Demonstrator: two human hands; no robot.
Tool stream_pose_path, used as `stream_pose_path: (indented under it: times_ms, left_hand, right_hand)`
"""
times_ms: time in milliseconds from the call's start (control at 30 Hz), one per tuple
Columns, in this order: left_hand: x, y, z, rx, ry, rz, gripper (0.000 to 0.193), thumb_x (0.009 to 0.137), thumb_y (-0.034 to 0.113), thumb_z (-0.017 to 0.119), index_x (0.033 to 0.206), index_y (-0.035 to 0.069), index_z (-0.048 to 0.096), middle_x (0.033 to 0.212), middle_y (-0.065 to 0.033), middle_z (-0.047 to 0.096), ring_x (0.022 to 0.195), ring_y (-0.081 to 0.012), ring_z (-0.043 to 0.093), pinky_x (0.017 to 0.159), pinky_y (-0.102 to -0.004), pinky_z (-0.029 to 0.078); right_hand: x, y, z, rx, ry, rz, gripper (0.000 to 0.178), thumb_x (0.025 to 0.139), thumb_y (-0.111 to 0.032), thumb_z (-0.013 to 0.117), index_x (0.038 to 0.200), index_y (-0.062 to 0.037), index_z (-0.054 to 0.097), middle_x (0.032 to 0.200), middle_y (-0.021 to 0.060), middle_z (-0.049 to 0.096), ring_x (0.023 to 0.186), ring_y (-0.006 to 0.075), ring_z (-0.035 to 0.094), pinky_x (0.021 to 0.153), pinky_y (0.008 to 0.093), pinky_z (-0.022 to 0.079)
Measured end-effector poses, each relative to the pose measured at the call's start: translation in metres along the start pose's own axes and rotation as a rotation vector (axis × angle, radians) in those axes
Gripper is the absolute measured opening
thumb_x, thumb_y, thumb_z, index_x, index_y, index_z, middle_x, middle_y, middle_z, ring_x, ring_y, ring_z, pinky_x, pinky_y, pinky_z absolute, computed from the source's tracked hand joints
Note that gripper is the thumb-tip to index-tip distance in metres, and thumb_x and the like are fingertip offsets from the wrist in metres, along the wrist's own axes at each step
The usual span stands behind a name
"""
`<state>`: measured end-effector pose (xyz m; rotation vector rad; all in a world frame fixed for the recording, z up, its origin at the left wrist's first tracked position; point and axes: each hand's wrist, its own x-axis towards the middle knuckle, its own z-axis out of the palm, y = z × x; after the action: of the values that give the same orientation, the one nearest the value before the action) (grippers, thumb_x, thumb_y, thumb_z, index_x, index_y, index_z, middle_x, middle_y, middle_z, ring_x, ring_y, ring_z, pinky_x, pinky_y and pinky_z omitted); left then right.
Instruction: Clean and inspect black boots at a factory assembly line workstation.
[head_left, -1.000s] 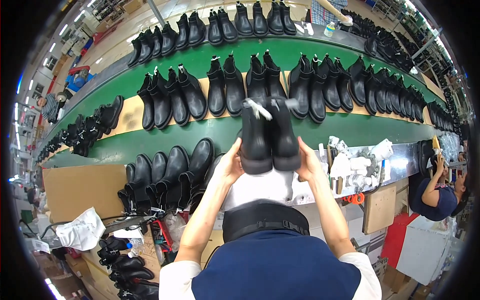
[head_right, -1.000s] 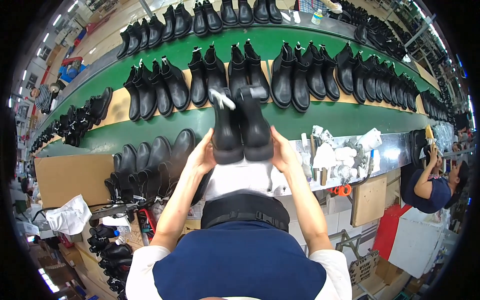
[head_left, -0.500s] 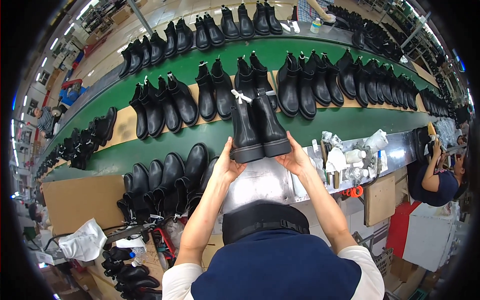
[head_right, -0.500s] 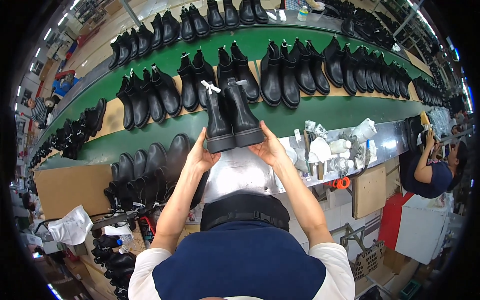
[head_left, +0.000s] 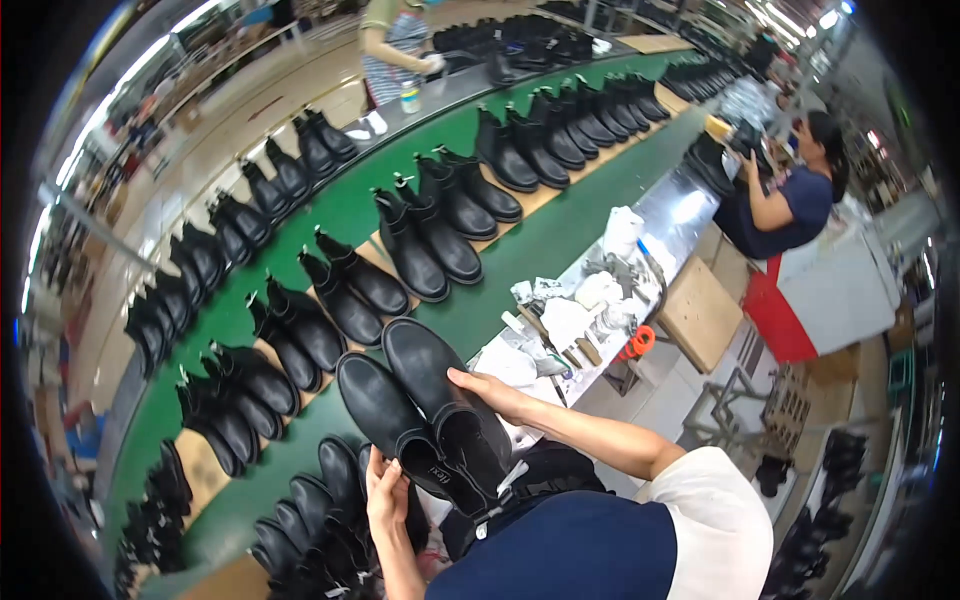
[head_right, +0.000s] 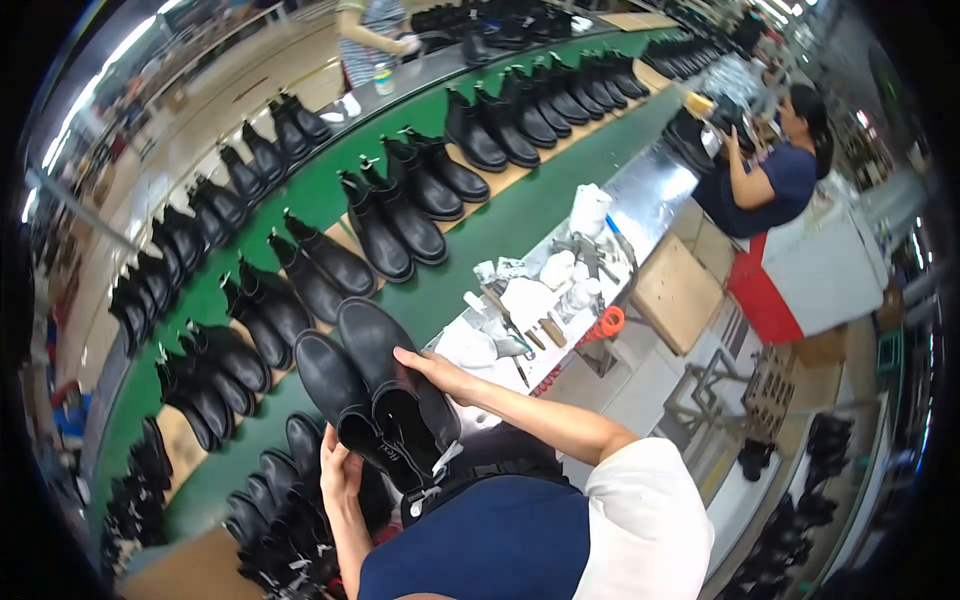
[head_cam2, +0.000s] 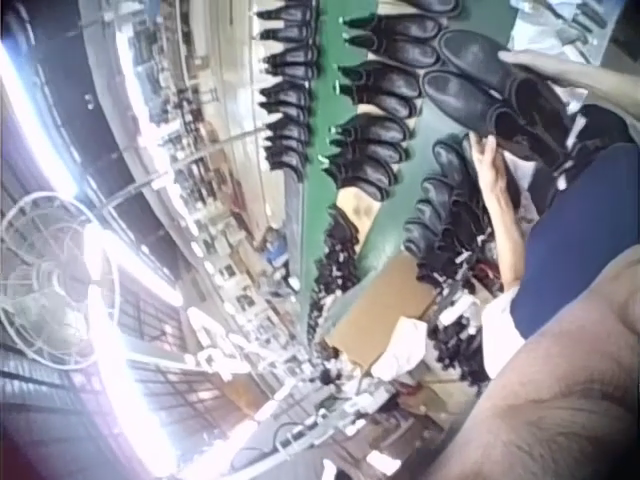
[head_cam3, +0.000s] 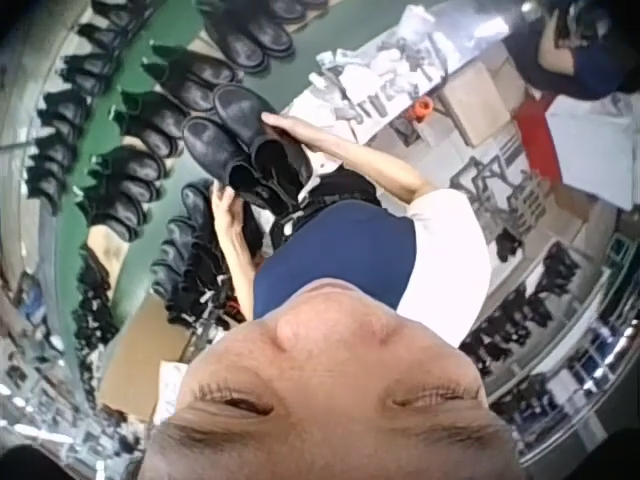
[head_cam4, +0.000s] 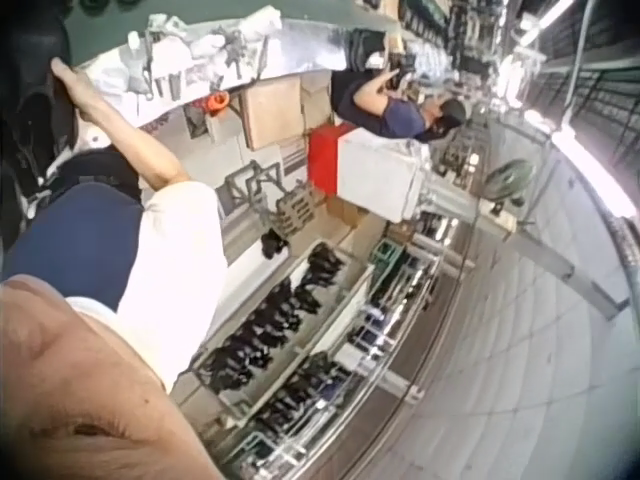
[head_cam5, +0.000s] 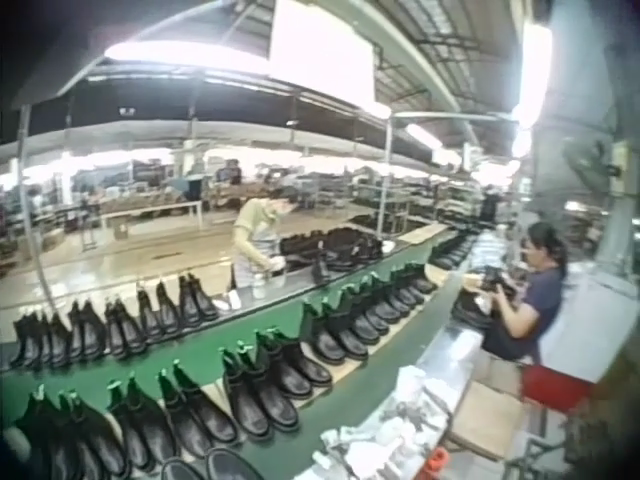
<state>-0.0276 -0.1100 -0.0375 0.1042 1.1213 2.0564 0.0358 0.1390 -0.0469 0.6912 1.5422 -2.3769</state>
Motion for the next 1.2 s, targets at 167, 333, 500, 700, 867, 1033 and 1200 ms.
stream_pose_path:
  times_ms: [167,333,500,700,867,1033,1200]
  left_hand:
    - [0.022,-0.034,-0.035,0.018,0.161,-0.247,0.049,0.088,0.010,0.055,0.131,-0.001,0.035,0.107,-0.0062,0.058,0.097,-0.0184,0.058,0.086,-0.0321,0.046]
    - [0.004,-0.030,-0.002,0.961,0.452,0.121,0.066,0.093,0.034,0.046,0.143,0.003,0.017,0.143,-0.0162,0.031,0.133,-0.0277,0.027,0.109,-0.0389,0.017]
    - [0.024,-0.007,0.087,0.848,-0.154,0.478,0.078,0.062,0.037,0.077,0.123,-0.001,0.046,0.130,-0.0195,0.044,0.126,-0.0308,0.038,0.107,-0.0436,0.022]
    - [0.039,-0.030,0.091,0.677,0.172,0.520,0.014,0.076,0.006,0.059,0.088,-0.001,0.057,0.080,-0.0015,0.051,0.073,-0.0111,0.048,0.076,-0.0264,0.039]
    - [0.045,-0.009,0.105,0.475,0.262,0.512,0.013,0.079,0.005,0.054,0.089,0.000,0.060,0.079,0.0032,0.052,0.072,-0.0055,0.045,0.069,-0.0201,0.035]
    - [0.057,-0.007,0.097,0.467,0.284,0.454,0.015,0.077,0.005,0.053,0.089,-0.001,0.059,0.076,0.0029,0.051,0.069,-0.0056,0.042,0.067,-0.0200,0.033]
    - [0.055,-0.010,0.097,0.556,0.217,0.426,0.017,0.077,0.010,0.056,0.088,-0.001,0.058,0.077,0.0028,0.050,0.069,-0.0055,0.041,0.066,-0.0193,0.031]
  right_hand:
    - [-0.007,0.018,-0.001,0.597,-0.021,0.006,0.053,0.092,-0.049,0.044,0.122,-0.0063,0.052,0.105,0.0051,0.063,0.087,0.0138,0.063,0.079,0.0285,0.051]
    - [-0.015,0.036,0.000,0.624,0.136,0.223,0.051,0.091,-0.048,0.046,0.119,-0.0063,0.055,0.104,0.0088,0.063,0.088,0.0169,0.063,0.078,0.0317,0.052]
    - [-0.027,0.065,0.005,0.472,0.158,0.247,0.061,0.090,-0.050,0.047,0.115,0.0056,0.054,0.103,0.0135,0.063,0.084,0.0226,0.063,0.070,0.0329,0.053]
    - [-0.076,0.077,-0.068,-0.460,0.609,0.060,0.035,0.085,-0.033,0.055,0.095,-0.0012,0.067,0.082,0.0162,0.067,0.076,0.0257,0.066,0.068,0.0368,0.052]
    - [-0.087,0.087,-0.169,-0.974,1.010,-0.073,0.021,0.078,-0.008,0.053,0.093,-0.0068,0.068,0.080,0.0187,0.065,0.076,0.0326,0.064,0.071,0.0407,0.050]
    - [-0.048,0.038,-0.168,-1.026,0.863,-0.357,0.025,0.078,-0.009,0.052,0.100,-0.0097,0.065,0.089,0.0209,0.063,0.082,0.0378,0.061,0.071,0.0448,0.049]
    - [-0.019,0.046,-0.204,-1.208,0.763,0.024,0.030,0.081,-0.013,0.050,0.109,-0.0105,0.060,0.099,0.0228,0.060,0.089,0.0388,0.059,0.075,0.0473,0.048]
